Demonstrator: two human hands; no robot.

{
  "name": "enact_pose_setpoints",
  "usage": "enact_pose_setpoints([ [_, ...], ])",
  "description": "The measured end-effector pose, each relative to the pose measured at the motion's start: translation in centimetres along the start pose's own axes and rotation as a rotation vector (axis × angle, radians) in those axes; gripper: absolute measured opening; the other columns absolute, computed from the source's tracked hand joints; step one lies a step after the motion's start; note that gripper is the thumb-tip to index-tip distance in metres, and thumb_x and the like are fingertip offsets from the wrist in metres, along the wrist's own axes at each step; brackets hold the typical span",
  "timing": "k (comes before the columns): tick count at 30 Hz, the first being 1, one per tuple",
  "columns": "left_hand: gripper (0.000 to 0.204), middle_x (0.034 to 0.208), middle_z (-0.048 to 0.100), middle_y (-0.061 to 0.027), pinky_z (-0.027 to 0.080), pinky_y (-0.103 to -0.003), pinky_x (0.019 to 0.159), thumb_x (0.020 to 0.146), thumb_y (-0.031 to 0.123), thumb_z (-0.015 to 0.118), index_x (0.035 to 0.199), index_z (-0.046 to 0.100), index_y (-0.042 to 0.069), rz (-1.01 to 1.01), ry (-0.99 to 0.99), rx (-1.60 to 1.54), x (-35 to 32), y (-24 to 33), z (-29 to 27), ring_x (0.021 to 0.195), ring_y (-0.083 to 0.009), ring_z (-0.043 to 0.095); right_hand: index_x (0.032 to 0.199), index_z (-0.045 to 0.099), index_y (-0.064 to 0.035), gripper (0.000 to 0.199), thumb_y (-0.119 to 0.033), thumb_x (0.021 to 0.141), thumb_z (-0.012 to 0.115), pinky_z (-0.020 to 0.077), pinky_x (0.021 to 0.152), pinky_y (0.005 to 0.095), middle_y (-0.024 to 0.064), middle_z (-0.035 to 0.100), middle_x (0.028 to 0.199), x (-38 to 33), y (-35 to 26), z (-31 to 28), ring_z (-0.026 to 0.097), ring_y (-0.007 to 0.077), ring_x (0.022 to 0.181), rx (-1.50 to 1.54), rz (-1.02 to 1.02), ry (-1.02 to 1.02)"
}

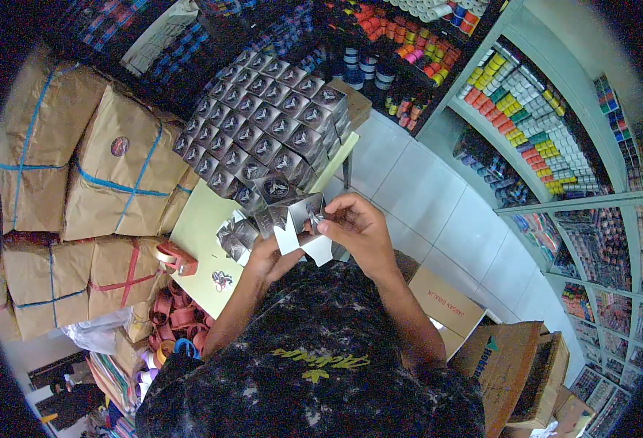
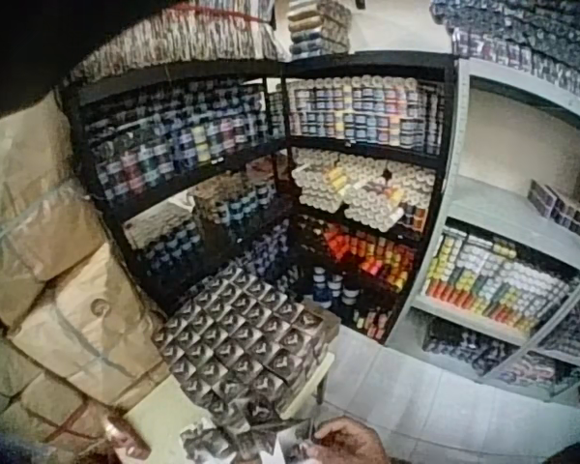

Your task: Folding and assembling cardboard toy boxes.

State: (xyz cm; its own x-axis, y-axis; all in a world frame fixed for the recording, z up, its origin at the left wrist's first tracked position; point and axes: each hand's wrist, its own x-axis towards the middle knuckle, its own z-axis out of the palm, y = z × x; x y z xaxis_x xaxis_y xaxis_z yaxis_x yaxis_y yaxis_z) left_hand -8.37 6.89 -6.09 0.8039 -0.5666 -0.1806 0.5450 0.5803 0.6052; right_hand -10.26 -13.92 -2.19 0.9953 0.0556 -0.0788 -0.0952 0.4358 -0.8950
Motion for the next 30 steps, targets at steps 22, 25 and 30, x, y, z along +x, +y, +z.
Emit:
enact_pose_setpoints([
  [22, 0.046, 0.132, 0.060, -0.0181, 0.042, -0.052, 0.114, 0.091, 0.007, 0.066, 0.134, 0.053, -0.003, -0.037, 0.070, -0.044, -0.4, 0.3, -0.1, 0.125, -0.0319, 0.059, 0.115, 0.058, -0.0065, 0.038, 0.001, 0.084, 0.078, 0.0471, 0.083, 0.0233, -0.0010, 0.057, 0.101, 0.1, 0.2, 0.4, 0.057, 0.0072, 0.094, -0.005, 0.049, 0.017],
  [25, 0.048, 0.132, 0.060, -0.0180, 0.042, -0.052, 0.114, 0.091, 0.009, 0.068, 0.135, 0.052, -0.003, -0.053, 0.060, -0.056, -0.5, 0.6, 0.2, 0.124, -0.0318, 0.059, 0.114, 0.057, -0.0068, 0.038, 0.002, 0.083, 0.078, 0.0465, 0.083, 0.0230, -0.0014, 0.056, 0.099, 0.0, 0.2, 0.6, 0.056, 0.0070, 0.092, 0.007, 0.053, 0.027],
  [30, 0.051, 0.133, 0.060, -0.0176, 0.042, -0.051, 0.114, 0.090, 0.010, 0.069, 0.136, 0.051, -0.002, -0.069, 0.036, -0.047, -0.7, 0.5, -0.1, 0.125, -0.0312, 0.059, 0.111, 0.056, -0.0071, 0.039, 0.004, 0.081, 0.077, 0.0458, 0.080, 0.0220, -0.0022, 0.054, 0.097, -0.1, 0.7, 0.6, 0.055, 0.0063, 0.090, 0.005, 0.046, 0.064],
])
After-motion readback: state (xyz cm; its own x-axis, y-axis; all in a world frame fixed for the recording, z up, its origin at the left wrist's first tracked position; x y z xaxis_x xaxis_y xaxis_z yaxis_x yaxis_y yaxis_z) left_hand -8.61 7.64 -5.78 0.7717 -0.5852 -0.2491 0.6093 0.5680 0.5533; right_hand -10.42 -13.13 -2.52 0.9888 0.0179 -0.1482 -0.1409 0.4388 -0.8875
